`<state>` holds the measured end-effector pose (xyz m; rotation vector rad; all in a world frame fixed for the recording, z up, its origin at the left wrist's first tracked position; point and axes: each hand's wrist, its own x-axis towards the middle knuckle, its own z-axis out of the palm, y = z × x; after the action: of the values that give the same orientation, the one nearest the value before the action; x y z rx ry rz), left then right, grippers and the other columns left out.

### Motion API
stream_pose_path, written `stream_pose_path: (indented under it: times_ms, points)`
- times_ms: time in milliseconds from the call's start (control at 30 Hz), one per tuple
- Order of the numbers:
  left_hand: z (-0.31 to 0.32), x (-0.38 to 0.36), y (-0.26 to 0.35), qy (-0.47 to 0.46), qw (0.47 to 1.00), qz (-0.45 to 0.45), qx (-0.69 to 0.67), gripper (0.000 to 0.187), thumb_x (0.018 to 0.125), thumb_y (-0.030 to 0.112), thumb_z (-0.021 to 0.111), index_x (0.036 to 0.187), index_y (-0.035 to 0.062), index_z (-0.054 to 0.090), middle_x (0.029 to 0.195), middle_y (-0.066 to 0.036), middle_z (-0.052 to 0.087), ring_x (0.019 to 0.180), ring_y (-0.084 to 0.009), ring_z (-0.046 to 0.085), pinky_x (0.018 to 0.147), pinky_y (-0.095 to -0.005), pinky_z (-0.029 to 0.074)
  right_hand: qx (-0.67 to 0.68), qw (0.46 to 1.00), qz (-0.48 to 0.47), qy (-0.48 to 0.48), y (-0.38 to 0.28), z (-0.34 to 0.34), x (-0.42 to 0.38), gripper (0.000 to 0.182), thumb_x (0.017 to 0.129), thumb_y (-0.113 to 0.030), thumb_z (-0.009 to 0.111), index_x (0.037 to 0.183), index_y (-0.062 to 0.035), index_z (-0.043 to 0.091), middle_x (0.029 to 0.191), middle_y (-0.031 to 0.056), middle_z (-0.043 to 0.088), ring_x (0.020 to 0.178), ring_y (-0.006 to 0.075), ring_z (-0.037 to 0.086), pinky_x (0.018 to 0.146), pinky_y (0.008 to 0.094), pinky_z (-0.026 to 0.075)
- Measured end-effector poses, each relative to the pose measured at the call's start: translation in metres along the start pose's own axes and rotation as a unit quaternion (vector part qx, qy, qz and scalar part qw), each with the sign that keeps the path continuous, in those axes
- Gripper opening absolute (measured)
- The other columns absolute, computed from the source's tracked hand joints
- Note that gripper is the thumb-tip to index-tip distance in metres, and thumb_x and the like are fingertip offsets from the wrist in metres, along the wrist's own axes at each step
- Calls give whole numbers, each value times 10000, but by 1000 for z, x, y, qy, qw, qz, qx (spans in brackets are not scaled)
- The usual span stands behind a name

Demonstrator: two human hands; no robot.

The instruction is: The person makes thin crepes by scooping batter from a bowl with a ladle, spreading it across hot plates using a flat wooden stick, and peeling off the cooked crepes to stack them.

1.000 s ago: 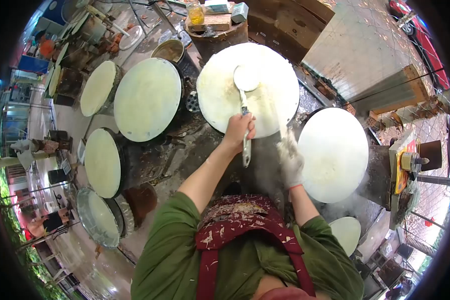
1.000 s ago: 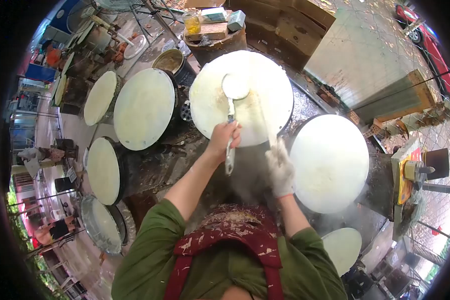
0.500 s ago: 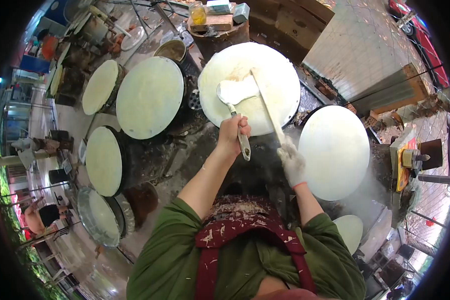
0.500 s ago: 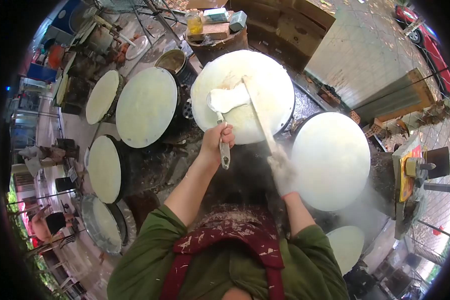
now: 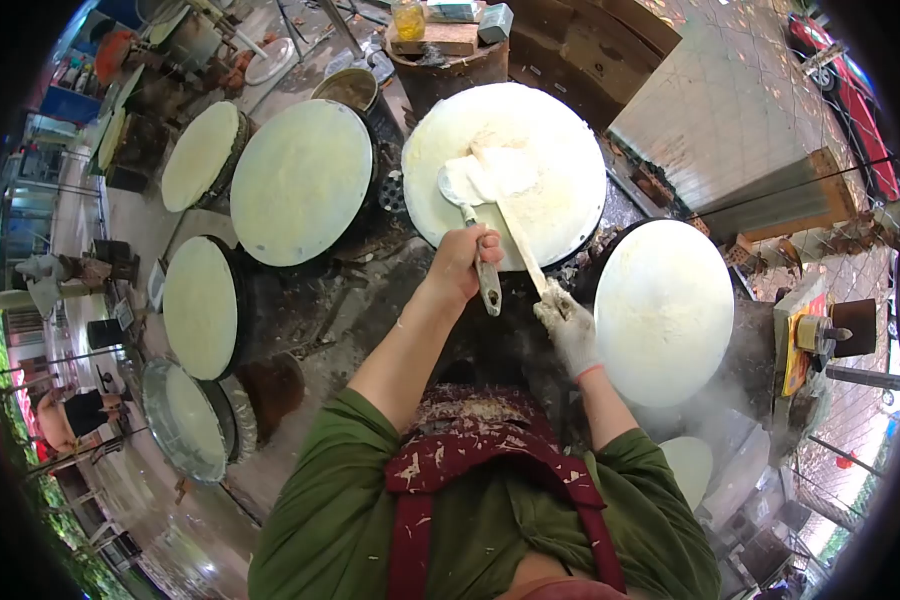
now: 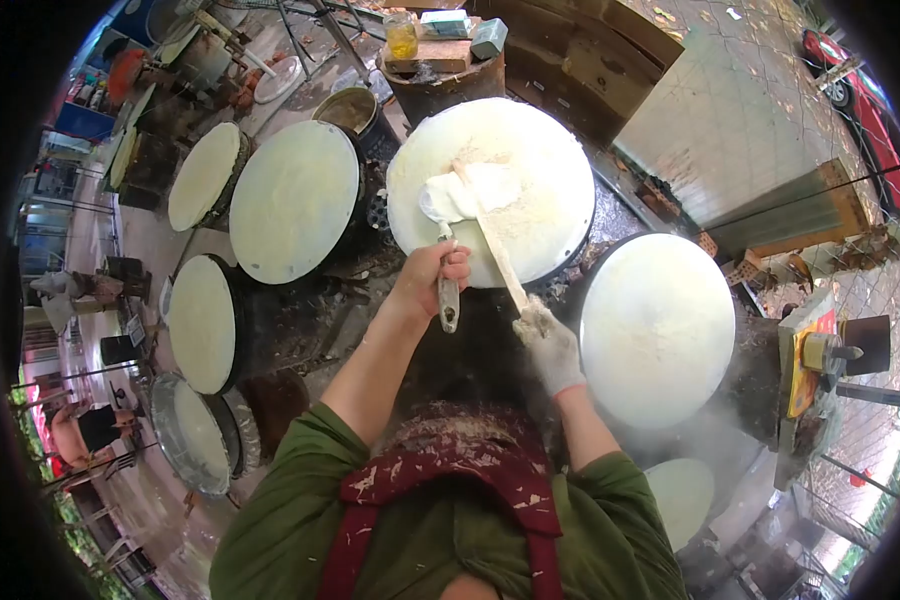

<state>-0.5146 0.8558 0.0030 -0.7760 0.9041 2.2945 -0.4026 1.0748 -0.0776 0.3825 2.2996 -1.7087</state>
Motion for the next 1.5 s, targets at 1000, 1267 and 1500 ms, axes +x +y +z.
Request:
stream_pose_path:
  times_ms: [1000, 1267, 1500]
  points:
    - [-67, -50, 4, -356, 889, -4, -288, 312, 1051, 204, 337, 1129, -75, 451, 606, 69, 372, 332, -30, 334, 386, -198, 251, -334, 928, -67, 151, -18, -8, -7, 449, 891, -254, 612, 1326, -162, 552, 839, 211, 662, 745, 403, 636, 653, 477, 500]
    - [-72, -115, 55, -402, 895, 88, -173, 309, 1051, 191, 317, 1148, -90, 403, 617, 29, 402, 304, -33, 341, 333, -222, 200, -308, 945, -57, 94, -2, -3, -28, 446, 910, -328, 585, 1326, -172, 541, 836, 189, 658, 762, 366, 652, 666, 470, 511]
    - [-108, -140, 13, -319, 914, 16, -250, 404, 1053, 173, 250, 1275, -137, 382, 699, -13, 402, 393, -64, 373, 441, -254, 315, -370, 915, -109, 117, -21, -34, 0, 458, 920, -222, 587, 1364, -159, 490, 772, 206, 625, 697, 371, 634, 620, 446, 505]
